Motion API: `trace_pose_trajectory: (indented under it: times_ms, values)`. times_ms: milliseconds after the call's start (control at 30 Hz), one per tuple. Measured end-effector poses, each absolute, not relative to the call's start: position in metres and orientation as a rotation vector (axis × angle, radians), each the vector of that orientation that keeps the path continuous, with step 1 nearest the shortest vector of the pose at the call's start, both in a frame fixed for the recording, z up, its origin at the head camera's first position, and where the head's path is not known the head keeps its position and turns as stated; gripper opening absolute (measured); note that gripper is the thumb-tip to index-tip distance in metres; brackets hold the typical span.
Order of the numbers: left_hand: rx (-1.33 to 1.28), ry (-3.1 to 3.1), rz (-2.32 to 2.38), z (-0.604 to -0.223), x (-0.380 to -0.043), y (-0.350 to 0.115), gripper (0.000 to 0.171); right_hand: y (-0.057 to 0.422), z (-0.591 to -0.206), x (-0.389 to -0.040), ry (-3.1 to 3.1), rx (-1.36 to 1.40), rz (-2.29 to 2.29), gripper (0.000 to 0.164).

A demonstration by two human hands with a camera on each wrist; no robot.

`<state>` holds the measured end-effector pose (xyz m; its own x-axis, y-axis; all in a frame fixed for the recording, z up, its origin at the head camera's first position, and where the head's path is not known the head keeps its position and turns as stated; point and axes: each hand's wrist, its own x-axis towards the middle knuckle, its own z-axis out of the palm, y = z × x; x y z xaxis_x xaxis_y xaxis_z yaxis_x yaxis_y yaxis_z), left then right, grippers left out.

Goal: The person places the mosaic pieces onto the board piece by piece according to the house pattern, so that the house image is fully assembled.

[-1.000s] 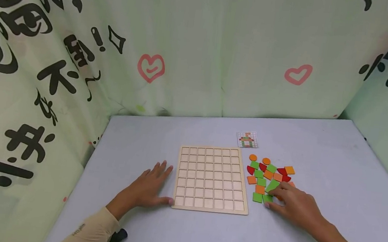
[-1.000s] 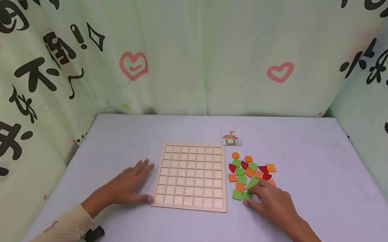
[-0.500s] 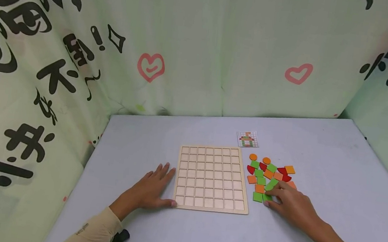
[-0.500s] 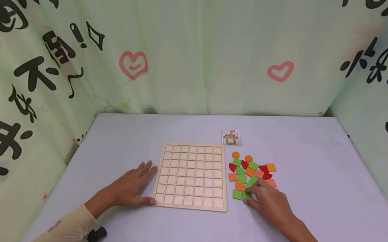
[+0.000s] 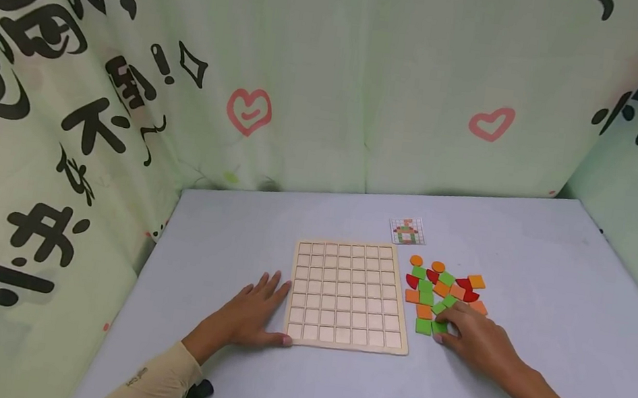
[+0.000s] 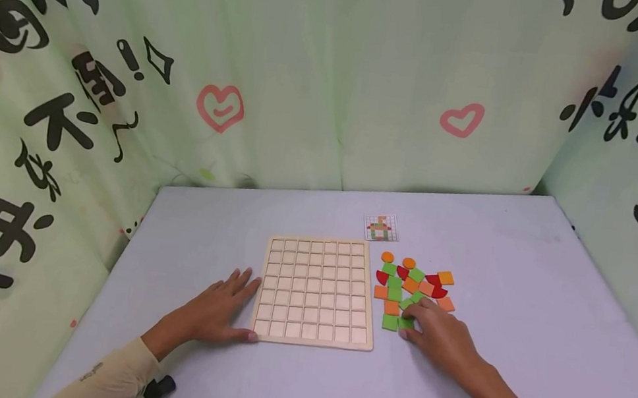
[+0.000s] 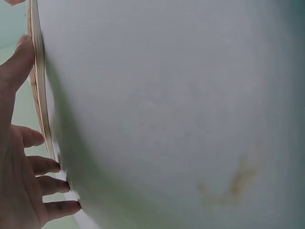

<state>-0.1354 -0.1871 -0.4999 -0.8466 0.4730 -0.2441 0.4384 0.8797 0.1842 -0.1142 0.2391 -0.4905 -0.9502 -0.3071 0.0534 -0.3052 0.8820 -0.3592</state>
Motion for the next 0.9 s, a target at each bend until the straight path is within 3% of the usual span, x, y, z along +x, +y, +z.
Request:
trace_pose_trajectory:
  times_ms: [267,900]
  values:
    - [0.684,2.77,0.15,-0.502,-0.134,-0.186,0.109,0.242,-0.491,-0.114,2.989,-0.506,-0.662,0.037]
    - [0.684,2.742,0.171,-0.495,-0.132,-0.186,0.112,0.252,-0.487,-0.113,2.875,-0.573,-0.748,0.029]
